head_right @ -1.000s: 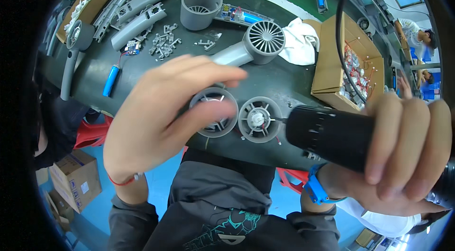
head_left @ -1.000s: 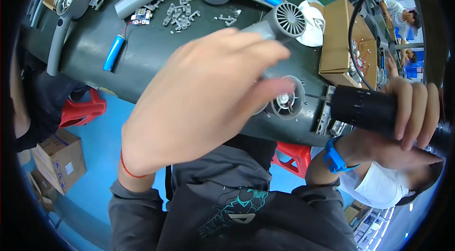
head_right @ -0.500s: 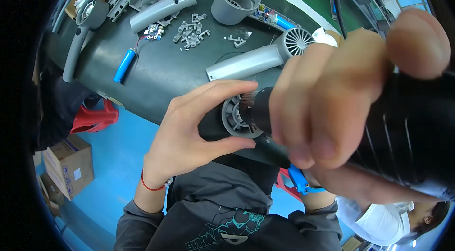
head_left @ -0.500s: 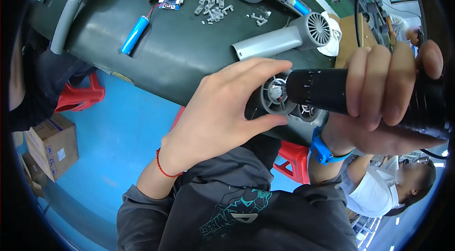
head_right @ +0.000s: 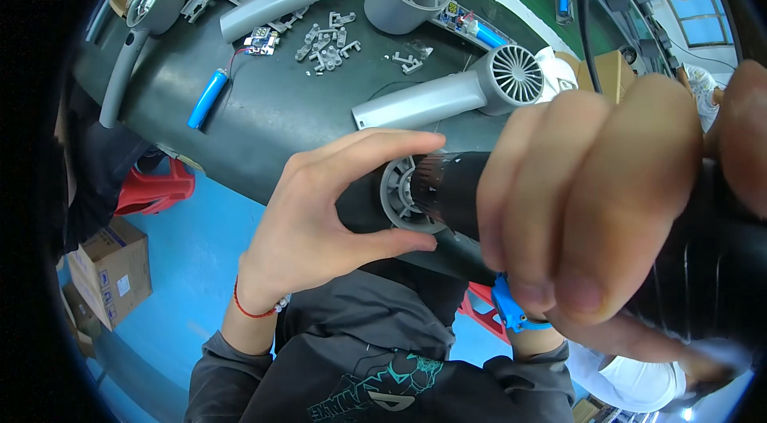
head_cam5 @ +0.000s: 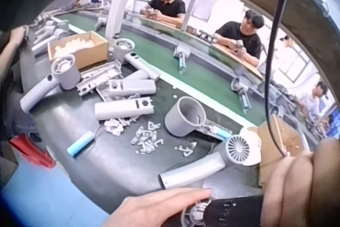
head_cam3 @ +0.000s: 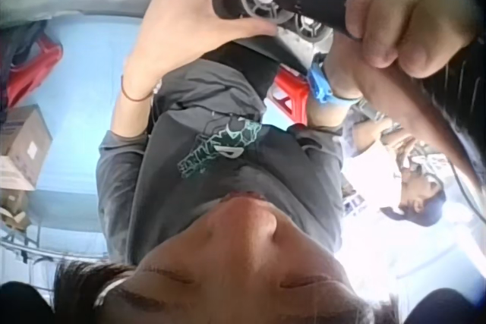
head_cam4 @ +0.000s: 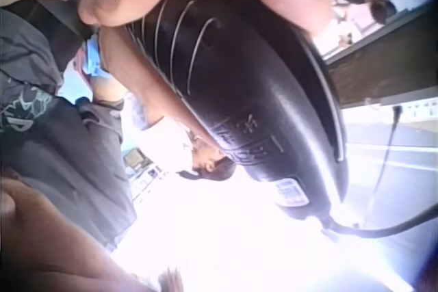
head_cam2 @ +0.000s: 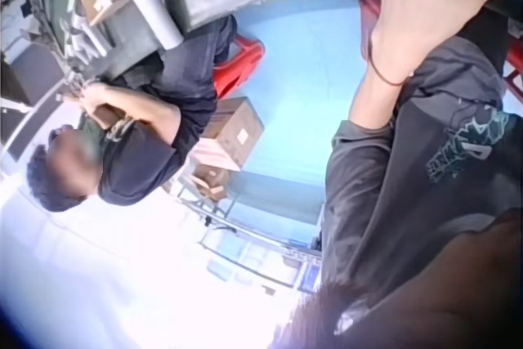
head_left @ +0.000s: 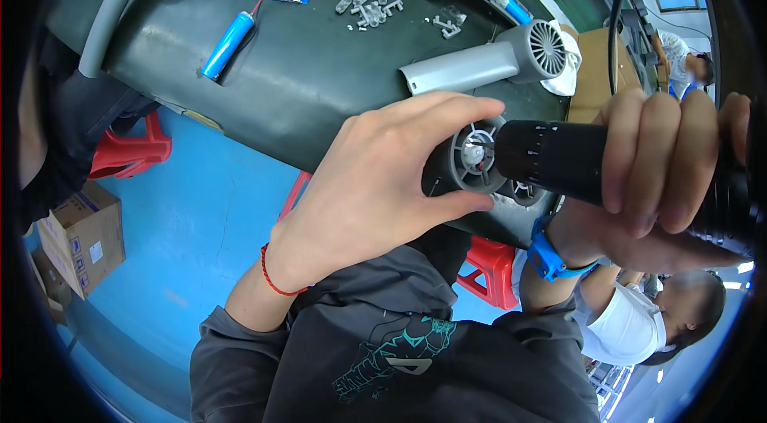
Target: Assembling components of handheld electronic fans using an electric screwdriver on a production line.
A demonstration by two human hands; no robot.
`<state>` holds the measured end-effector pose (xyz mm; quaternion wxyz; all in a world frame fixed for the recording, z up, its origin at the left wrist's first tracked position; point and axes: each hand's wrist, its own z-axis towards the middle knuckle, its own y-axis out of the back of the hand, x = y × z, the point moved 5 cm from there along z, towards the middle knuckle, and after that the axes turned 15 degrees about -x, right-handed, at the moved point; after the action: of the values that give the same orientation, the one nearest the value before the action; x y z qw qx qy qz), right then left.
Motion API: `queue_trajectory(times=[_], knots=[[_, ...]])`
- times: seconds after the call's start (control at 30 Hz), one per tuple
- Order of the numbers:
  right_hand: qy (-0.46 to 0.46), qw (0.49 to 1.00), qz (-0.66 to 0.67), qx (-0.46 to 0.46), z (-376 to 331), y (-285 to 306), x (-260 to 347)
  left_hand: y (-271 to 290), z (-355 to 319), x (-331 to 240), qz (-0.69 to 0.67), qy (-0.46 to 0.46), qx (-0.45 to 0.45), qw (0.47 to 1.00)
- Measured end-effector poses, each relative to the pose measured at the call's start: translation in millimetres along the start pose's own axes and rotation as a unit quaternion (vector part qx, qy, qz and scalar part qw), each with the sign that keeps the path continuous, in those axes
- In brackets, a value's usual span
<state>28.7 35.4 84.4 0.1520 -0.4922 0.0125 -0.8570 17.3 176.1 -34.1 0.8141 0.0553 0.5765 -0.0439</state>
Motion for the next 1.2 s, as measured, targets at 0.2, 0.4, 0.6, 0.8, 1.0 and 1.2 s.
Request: queue_trajectory(times=[0.2, 0.4, 0.6, 0.8, 1.0, 1.2], knots=[[0.009, 1.0, 0.015, 0.0, 5.8, -4.3, -1.2, 0.1, 0.0, -0.3, -0.02, 0.017, 0.004, 1.0], [-0.005, 0.999, -0.024, 0.041, 7.1, -8.4, -0.3, 1.1, 0.9, -1.6, -0.003, 0.016, 0.007, 1.0], [0.037, 0.999, 0.025, -0.004, -1.1, -8.2, 2.1, 2.1, 0.7, -4.4, 0.012, 0.023, 0.011, 1.0], [0.046, 0.998, 0.046, -0.018, -6.2, 4.2, 11.0, 1.7, 7.4, -28.4, 0.085, -0.051, -0.009, 0.995], [0.033, 0.99, 0.118, -0.063, -8.9, 4.5, 1.1, -2.7, 9.8, -44.3, 0.234, -0.078, 0.052, 0.968], [0.01, 0.981, 0.177, -0.084, -13.7, 9.7, -11.0, -3.9, 8.1, -38.6, 0.192, -0.042, 0.035, 0.98]])
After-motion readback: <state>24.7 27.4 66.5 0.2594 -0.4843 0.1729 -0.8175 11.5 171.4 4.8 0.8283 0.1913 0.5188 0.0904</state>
